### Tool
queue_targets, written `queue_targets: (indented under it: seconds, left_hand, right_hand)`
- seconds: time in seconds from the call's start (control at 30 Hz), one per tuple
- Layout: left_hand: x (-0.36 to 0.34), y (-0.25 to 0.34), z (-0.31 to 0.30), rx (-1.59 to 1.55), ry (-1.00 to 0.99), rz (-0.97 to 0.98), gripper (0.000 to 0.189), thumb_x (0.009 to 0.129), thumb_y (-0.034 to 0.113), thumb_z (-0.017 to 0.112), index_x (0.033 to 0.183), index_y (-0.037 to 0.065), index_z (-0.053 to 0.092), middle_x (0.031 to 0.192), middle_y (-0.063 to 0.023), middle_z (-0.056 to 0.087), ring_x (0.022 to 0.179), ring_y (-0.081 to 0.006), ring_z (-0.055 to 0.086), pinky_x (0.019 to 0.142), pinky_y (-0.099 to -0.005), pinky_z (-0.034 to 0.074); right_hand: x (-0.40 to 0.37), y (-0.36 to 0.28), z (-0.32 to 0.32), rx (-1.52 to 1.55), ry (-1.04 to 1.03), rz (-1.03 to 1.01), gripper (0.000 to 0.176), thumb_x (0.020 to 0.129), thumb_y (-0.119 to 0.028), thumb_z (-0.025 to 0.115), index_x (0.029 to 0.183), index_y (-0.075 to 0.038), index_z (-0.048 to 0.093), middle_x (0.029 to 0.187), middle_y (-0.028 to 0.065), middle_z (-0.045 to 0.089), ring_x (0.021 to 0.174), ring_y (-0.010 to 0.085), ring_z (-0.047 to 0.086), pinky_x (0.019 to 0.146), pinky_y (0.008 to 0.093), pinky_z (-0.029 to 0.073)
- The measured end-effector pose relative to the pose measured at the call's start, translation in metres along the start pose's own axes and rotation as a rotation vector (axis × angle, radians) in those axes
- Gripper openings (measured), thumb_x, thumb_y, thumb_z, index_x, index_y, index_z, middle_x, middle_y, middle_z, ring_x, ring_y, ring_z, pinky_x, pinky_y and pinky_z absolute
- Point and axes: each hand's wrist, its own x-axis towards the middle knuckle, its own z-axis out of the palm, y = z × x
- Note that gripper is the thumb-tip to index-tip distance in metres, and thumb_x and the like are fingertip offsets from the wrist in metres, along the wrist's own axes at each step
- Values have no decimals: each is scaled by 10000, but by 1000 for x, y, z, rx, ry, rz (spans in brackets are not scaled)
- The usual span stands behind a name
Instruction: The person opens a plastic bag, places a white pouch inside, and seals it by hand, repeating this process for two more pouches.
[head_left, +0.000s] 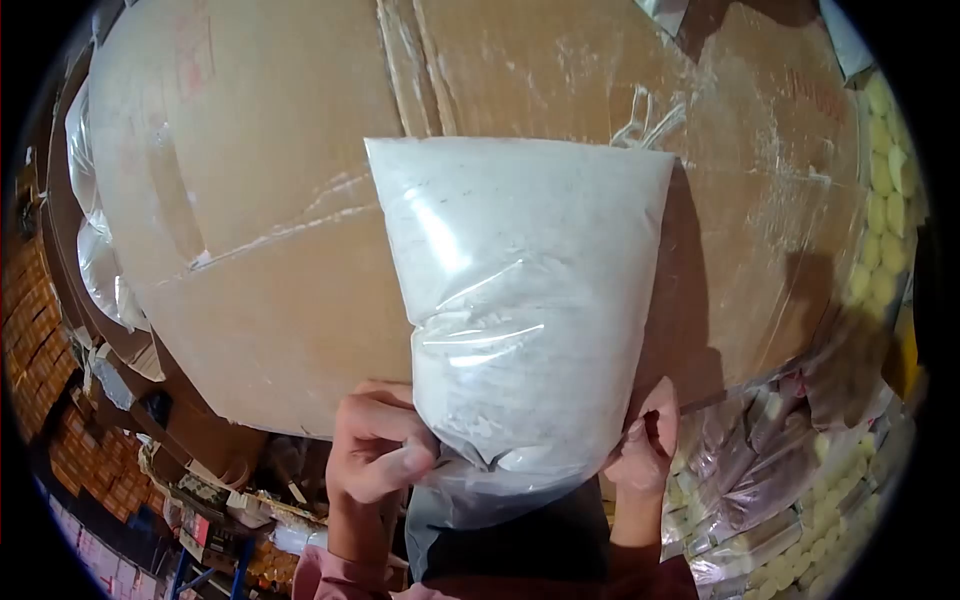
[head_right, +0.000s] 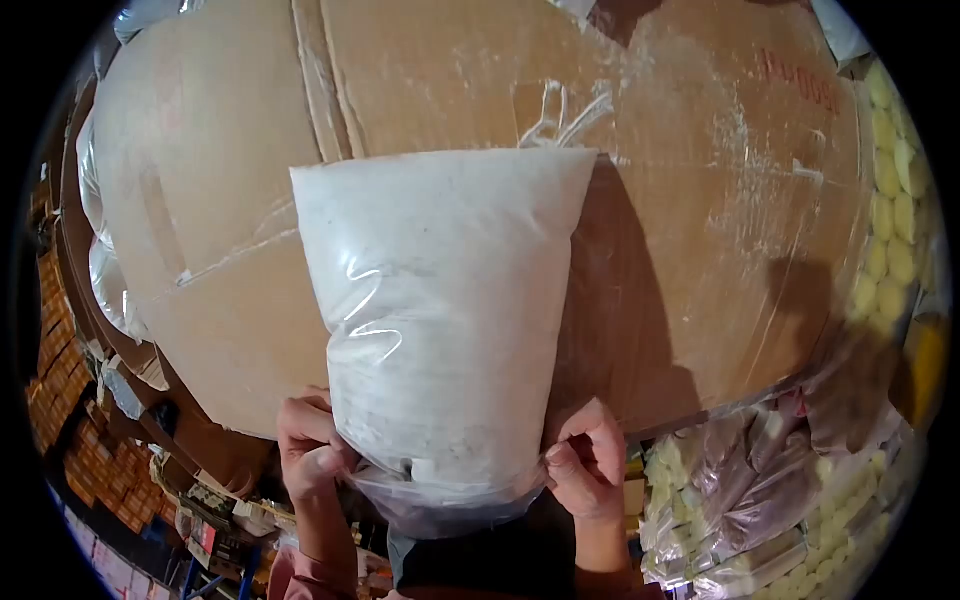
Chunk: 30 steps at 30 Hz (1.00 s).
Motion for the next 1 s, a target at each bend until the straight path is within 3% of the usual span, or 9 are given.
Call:
queue_targets:
  seconds: [0.1, 0.27, 0.37, 0.5, 0.6, 0.7, 0.8, 0.9, 1.0]
  left_hand:
    - [-9, 10, 2, -194, 45, -17, 202, 690, 153, 645, 637, -11, 540, 642, -100, 527, 656, -199, 509, 626, -295, 358]
    - [-4, -4, 28, -32, 493, 138, 254, 825, 187, 681, 818, 44, 471, 1049, -119, 498, 877, -149, 459, 802, -278, 378]
    - [-6, 1, 38, 221, 549, 113, 237, 941, 203, 578, 877, 72, 391, 879, 6, 403, 718, -71, 367, 668, -201, 310]
    - [13, 18, 59, 135, 532, 166, 250, 971, 235, 529, 887, 78, 354, 812, 23, 278, 631, -49, 310, 578, -193, 275]
    - [7, 24, 59, 150, 594, 185, 339, 906, 265, 632, 846, 86, 351, 764, 3, 422, 596, -46, 382, 545, -191, 314]
    - [-10, 37, 69, -111, 541, 85, 393, 889, 344, 649, 809, 100, 352, 746, 31, 400, 614, -32, 364, 541, -187, 284]
    - [-15, 11, 59, -270, 574, 53, 395, 885, 389, 646, 764, 111, 392, 663, 57, 435, 585, -23, 361, 525, -182, 271]
    - [-20, -17, 27, -316, 486, -20, 353, 894, 340, 652, 749, 110, 428, 682, 66, 444, 600, -22, 377, 541, -184, 300]
    - [-42, -26, 2, -368, 339, 46, 306, 889, 246, 669, 758, 88, 442, 761, 11, 540, 708, -50, 480, 646, -200, 386]
  right_hand:
    - [9, -2, 18, 236, 2, 47, 211, 926, -162, 594, 911, -19, 440, 707, 22, 487, 451, 55, 360, 376, 210, 287]
    - [24, -12, 40, 378, -7, 96, 130, 956, -121, 535, 938, -21, 454, 754, 23, 522, 493, 36, 355, 434, 193, 302]
    - [31, -23, 60, 377, 119, 163, 85, 969, -94, 502, 973, -17, 466, 810, 20, 548, 628, 49, 460, 568, 199, 401]
    - [30, -39, 71, 334, 97, 233, 87, 979, -63, 469, 1042, -6, 485, 900, 20, 583, 813, 60, 526, 742, 211, 442]
    - [21, -65, 86, 323, 79, 262, 119, 976, -58, 468, 1077, -6, 502, 955, 21, 595, 816, 55, 532, 726, 206, 441]
    - [2, -82, 88, 328, 58, 338, 150, 973, -75, 478, 1105, -7, 497, 992, 48, 595, 855, 68, 544, 756, 211, 431]
    - [-2, -111, 109, 476, 166, 484, 116, 969, -91, 492, 1060, -20, 489, 972, 51, 575, 778, 66, 537, 653, 208, 441]
    - [0, -64, 73, 888, -237, 361, 230, 940, -55, 540, 1149, -1, 463, 1016, 65, 596, 763, 84, 565, 634, 226, 465]
    - [5, -82, 61, 311, -333, 267, 232, 819, 42, 670, 1033, 13, 585, 988, 78, 617, 800, 118, 605, 672, 240, 483]
